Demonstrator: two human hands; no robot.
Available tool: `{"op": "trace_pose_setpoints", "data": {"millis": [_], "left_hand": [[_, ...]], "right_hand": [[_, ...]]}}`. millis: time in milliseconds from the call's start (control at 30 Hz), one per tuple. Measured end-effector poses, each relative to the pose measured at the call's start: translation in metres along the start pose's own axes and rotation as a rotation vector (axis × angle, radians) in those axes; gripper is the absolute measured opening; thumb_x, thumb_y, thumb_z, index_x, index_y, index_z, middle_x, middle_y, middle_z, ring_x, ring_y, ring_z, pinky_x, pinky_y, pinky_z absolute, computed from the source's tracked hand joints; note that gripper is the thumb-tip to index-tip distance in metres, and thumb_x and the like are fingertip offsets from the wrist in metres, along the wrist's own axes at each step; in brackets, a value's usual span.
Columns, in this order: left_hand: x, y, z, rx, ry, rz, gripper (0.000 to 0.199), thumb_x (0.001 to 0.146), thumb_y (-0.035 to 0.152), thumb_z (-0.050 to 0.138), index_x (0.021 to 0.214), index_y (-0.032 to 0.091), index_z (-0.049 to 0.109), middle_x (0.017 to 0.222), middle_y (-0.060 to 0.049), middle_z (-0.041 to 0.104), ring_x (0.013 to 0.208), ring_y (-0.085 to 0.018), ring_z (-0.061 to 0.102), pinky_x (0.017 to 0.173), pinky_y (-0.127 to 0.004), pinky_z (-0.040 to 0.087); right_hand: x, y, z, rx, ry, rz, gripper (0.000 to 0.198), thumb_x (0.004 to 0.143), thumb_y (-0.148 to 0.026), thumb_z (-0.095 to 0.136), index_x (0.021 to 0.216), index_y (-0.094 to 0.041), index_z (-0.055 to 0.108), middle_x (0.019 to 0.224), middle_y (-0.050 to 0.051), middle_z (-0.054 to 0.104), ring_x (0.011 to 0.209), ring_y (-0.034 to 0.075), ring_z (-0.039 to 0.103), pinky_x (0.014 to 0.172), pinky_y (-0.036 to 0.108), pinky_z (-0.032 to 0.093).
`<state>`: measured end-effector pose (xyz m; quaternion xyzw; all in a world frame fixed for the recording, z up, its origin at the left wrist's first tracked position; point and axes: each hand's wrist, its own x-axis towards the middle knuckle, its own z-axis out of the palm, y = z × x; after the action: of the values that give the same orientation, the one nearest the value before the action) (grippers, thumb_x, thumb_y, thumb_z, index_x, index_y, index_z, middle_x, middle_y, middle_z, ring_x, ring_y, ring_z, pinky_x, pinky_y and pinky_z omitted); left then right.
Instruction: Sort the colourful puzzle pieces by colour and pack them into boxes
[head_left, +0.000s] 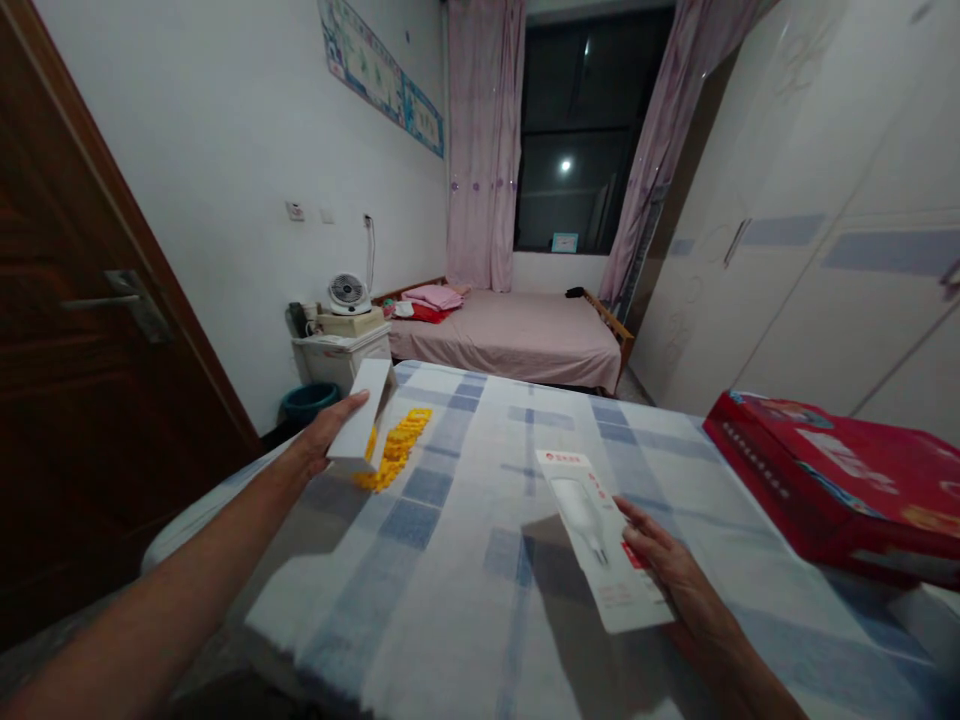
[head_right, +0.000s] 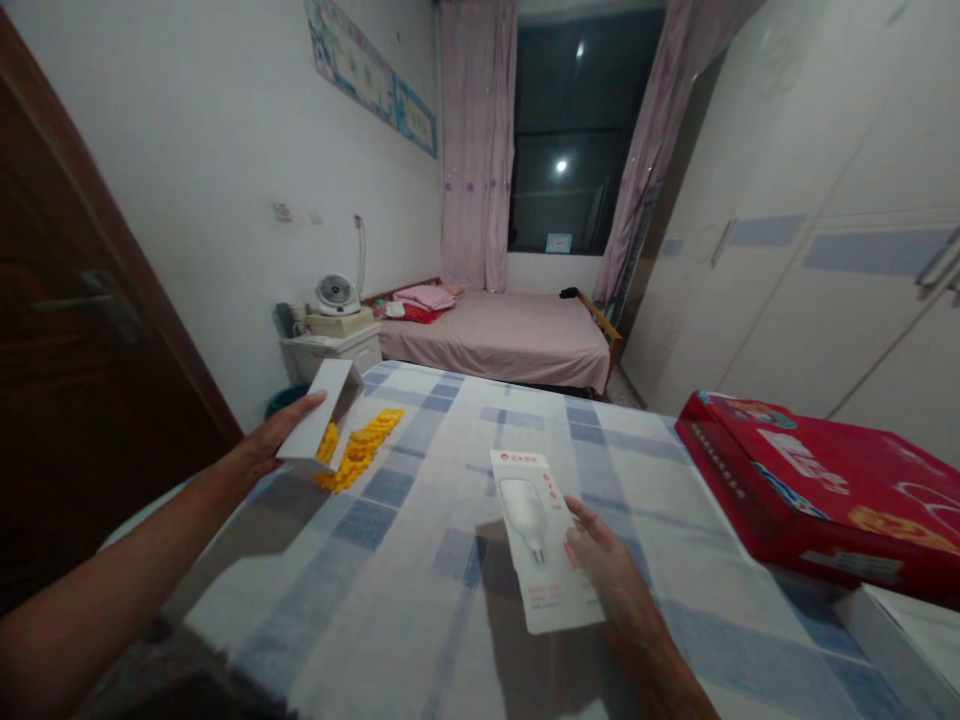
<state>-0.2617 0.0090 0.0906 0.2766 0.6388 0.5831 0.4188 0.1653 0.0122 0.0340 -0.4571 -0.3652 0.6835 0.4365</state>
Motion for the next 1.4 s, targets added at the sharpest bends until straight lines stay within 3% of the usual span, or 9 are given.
{"op": "trace_pose_setpoints", "data": {"millis": [167,333,500,700,833,1100,1167,1267,1400], "left_hand": [[0.024,0.0,-0.028,0.265,0.13,0.066,0.033,0.07,0.04,0.067,0.084,0.01,0.063,0.058,-0.006,0.066,0.044,-0.018,0.058,0.041,-0.026,0.045],[0.036,-0.003,-0.021,0.531,0.148,0.145,0.057,0.059,0.046,0.074,0.104,0.011,0.065,0.081,-0.009,0.071,0.058,-0.02,0.063,0.049,-0.027,0.045],[0.037,0.002,-0.013,0.8,0.156,0.243,0.081,0.049,0.058,0.074,0.118,0.017,0.061,0.111,-0.011,0.066,0.092,-0.029,0.063,0.075,-0.032,0.047],[0.028,-0.003,-0.009,1.39,0.039,0.478,0.083,0.062,0.068,0.056,0.13,0.019,0.052,0.121,-0.015,0.058,0.11,-0.032,0.054,0.092,-0.037,0.04],[0.031,-0.004,-0.007,1.438,0.102,0.462,0.081,0.066,0.068,0.054,0.132,0.021,0.049,0.118,-0.013,0.058,0.106,-0.031,0.056,0.089,-0.035,0.041],[0.034,0.003,-0.017,1.091,0.224,0.496,0.075,0.062,0.061,0.065,0.125,0.021,0.056,0.116,-0.011,0.061,0.1,-0.028,0.059,0.082,-0.033,0.046],[0.028,0.007,-0.02,0.795,0.244,0.465,0.071,0.063,0.055,0.069,0.124,0.022,0.056,0.111,-0.008,0.063,0.085,-0.022,0.063,0.07,-0.028,0.049],[0.012,0.013,-0.016,0.202,0.138,0.341,0.06,0.069,0.045,0.068,0.121,0.017,0.057,0.093,-0.006,0.068,0.062,-0.015,0.062,0.055,-0.024,0.049],[-0.02,0.003,0.017,-0.287,-0.085,0.157,0.047,0.083,0.045,0.051,0.114,0.011,0.058,0.08,-0.008,0.071,0.064,-0.019,0.066,0.062,-0.031,0.055]], "right_hand": [[-0.001,0.001,0.0,-0.001,-0.032,0.041,0.086,0.062,-0.033,0.076,0.137,-0.021,0.035,0.091,0.007,0.071,0.053,0.017,0.063,0.046,0.026,0.049],[0.0,0.001,0.0,-0.021,-0.016,0.069,0.087,0.061,-0.032,0.076,0.137,-0.021,0.035,0.091,0.007,0.071,0.053,0.018,0.064,0.046,0.027,0.049],[0.001,0.002,0.0,-0.052,-0.016,0.072,0.09,0.059,-0.031,0.077,0.137,-0.019,0.035,0.085,0.006,0.071,0.052,0.018,0.063,0.046,0.027,0.05],[0.003,0.006,0.0,-0.071,-0.047,0.069,0.086,0.061,-0.032,0.075,0.137,-0.019,0.036,0.089,0.006,0.071,0.057,0.018,0.065,0.05,0.027,0.05],[0.003,0.007,0.001,-0.066,-0.057,0.077,0.086,0.061,-0.031,0.075,0.136,-0.018,0.035,0.088,0.006,0.07,0.055,0.018,0.064,0.05,0.028,0.05],[0.0,0.005,0.002,-0.095,-0.037,0.072,0.085,0.06,-0.033,0.075,0.134,-0.017,0.037,0.085,0.005,0.07,0.055,0.017,0.063,0.049,0.028,0.049],[-0.001,0.004,0.004,-0.087,-0.033,0.078,0.085,0.059,-0.032,0.075,0.134,-0.017,0.037,0.085,0.006,0.07,0.055,0.018,0.063,0.049,0.028,0.049],[-0.002,0.004,0.005,-0.057,-0.033,0.093,0.086,0.058,-0.032,0.077,0.133,-0.017,0.037,0.086,0.006,0.07,0.055,0.018,0.063,0.048,0.027,0.049],[-0.003,0.001,0.009,-0.005,-0.061,0.097,0.088,0.059,-0.032,0.077,0.135,-0.018,0.035,0.085,0.006,0.07,0.054,0.016,0.063,0.047,0.025,0.048]]}}
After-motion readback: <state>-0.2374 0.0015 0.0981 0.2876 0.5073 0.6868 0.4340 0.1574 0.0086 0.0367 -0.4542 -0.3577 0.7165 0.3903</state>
